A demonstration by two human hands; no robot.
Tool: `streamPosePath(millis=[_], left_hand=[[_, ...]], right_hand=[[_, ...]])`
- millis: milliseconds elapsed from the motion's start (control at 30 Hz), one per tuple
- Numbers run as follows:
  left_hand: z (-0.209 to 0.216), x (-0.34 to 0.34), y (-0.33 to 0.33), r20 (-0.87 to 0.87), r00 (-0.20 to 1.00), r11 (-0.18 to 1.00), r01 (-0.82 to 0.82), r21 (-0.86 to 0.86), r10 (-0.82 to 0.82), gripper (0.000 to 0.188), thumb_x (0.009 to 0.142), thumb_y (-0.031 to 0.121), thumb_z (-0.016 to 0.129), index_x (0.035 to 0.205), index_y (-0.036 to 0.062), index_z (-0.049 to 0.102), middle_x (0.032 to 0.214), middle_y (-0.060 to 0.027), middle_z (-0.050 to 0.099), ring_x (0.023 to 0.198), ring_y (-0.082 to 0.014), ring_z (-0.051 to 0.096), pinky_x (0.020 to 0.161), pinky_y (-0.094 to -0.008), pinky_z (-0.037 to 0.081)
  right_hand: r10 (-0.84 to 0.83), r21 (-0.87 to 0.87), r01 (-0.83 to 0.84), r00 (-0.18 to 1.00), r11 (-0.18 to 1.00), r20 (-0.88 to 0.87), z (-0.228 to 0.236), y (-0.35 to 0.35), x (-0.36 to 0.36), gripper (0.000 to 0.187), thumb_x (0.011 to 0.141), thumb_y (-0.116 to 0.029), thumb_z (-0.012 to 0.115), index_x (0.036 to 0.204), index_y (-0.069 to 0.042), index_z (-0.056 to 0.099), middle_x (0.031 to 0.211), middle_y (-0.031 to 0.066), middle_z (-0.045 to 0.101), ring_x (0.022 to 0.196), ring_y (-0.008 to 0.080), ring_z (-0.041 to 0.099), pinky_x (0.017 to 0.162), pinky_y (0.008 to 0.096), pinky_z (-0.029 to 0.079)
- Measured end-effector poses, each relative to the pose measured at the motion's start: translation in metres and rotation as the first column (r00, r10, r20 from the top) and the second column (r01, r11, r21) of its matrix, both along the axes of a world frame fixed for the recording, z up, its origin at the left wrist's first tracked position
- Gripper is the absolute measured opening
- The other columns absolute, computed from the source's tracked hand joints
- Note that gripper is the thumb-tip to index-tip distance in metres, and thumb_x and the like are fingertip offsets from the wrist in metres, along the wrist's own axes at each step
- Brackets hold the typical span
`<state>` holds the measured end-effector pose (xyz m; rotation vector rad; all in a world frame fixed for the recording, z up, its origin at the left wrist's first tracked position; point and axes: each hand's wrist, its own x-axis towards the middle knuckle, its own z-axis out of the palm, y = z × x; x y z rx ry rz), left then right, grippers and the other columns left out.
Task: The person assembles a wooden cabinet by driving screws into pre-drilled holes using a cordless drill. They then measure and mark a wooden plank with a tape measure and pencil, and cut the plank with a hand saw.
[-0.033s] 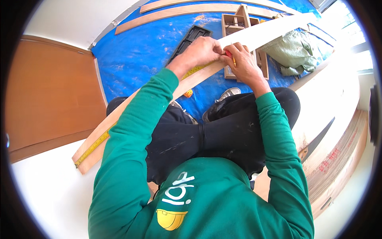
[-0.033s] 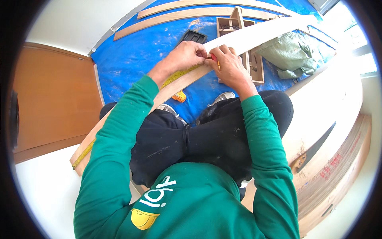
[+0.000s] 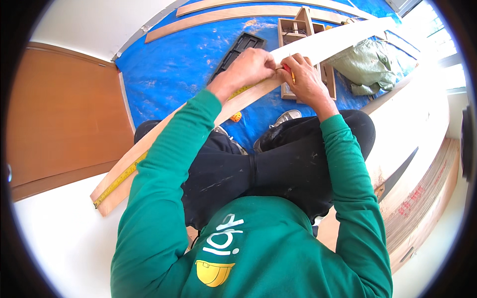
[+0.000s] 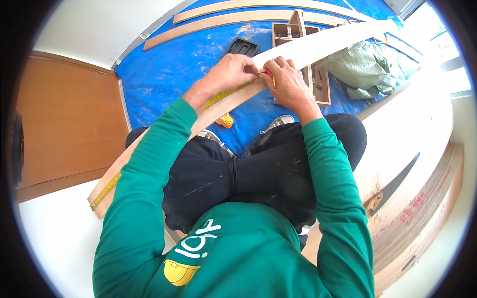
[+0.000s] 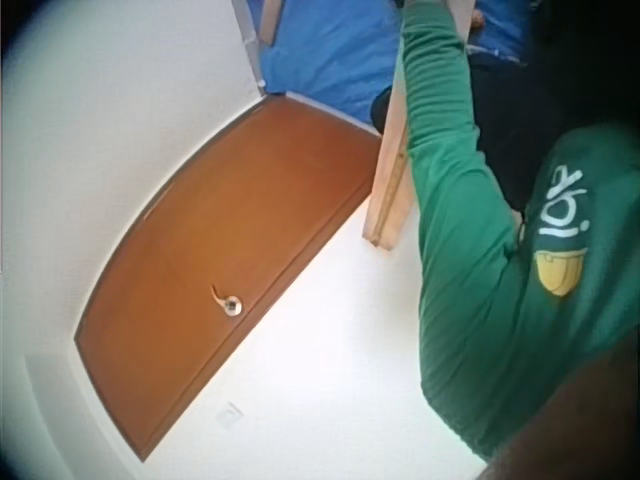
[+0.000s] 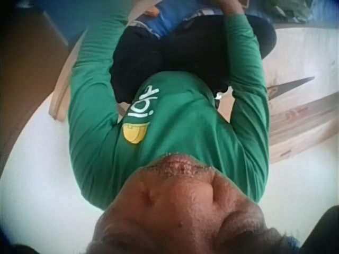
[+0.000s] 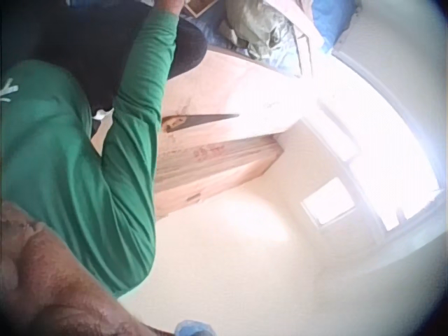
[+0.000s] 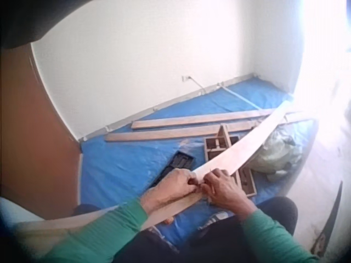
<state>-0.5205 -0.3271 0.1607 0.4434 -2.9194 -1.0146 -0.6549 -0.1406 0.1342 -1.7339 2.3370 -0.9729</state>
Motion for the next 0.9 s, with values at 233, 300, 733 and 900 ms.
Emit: streamPosePath(millis=[233,300,733,900], left_hand=[[0.058,0.179,0.02,-0.018,0.983,0.965,-0.184,-0.187,0.184,0.026,0.094,0.018,0.082,0.114,0.0021,0.08,0.098,-0.0176,0.07,0.094,-0.0377,0.072,0.083,-0.0462,0.055],[0.077,0.231,0.032,-0.017,0.92,0.908,-0.389,-0.159,0.391,0.018,0.096,0.013,0.077,0.111,0.0031,0.076,0.096,-0.0154,0.067,0.093,-0.0362,0.07,0.084,-0.0446,0.054],[0.073,0.397,0.056,-0.202,0.629,0.491,-0.737,-0.465,0.751,0.015,0.112,0.015,0.063,0.111,0.0001,0.065,0.11,-0.0155,0.063,0.112,-0.0377,0.06,0.103,-0.0499,0.047],[0.066,0.394,0.047,-0.196,0.617,0.491,-0.748,-0.447,0.762,0.016,0.113,0.017,0.064,0.111,0.0003,0.065,0.11,-0.0138,0.064,0.113,-0.0356,0.06,0.103,-0.0479,0.047]], right_hand=[[-0.021,-0.059,0.018,0.998,0.998,-0.055,-0.006,-0.009,-0.002,0.016,0.104,-0.022,0.074,0.104,-0.006,0.073,0.104,0.0165,0.071,0.102,0.043,0.069,0.093,0.0543,0.058],[-0.06,-0.126,0.047,0.993,0.991,-0.1,-0.007,-0.012,-0.001,0.016,0.103,-0.021,0.073,0.103,-0.006,0.073,0.104,0.0163,0.071,0.102,0.0432,0.069,0.091,0.0545,0.059],[0.031,-0.097,-0.04,0.995,0.994,-0.091,0.011,-0.055,0.064,0.018,0.103,-0.024,0.073,0.109,-0.007,0.072,0.109,0.0133,0.065,0.108,0.0328,0.065,0.092,0.0487,0.056],[-0.014,-0.072,0.008,0.997,0.997,-0.077,0.011,-0.065,0.063,0.018,0.1,-0.022,0.074,0.11,-0.007,0.074,0.108,0.0134,0.065,0.107,0.0336,0.064,0.091,0.0488,0.056]])
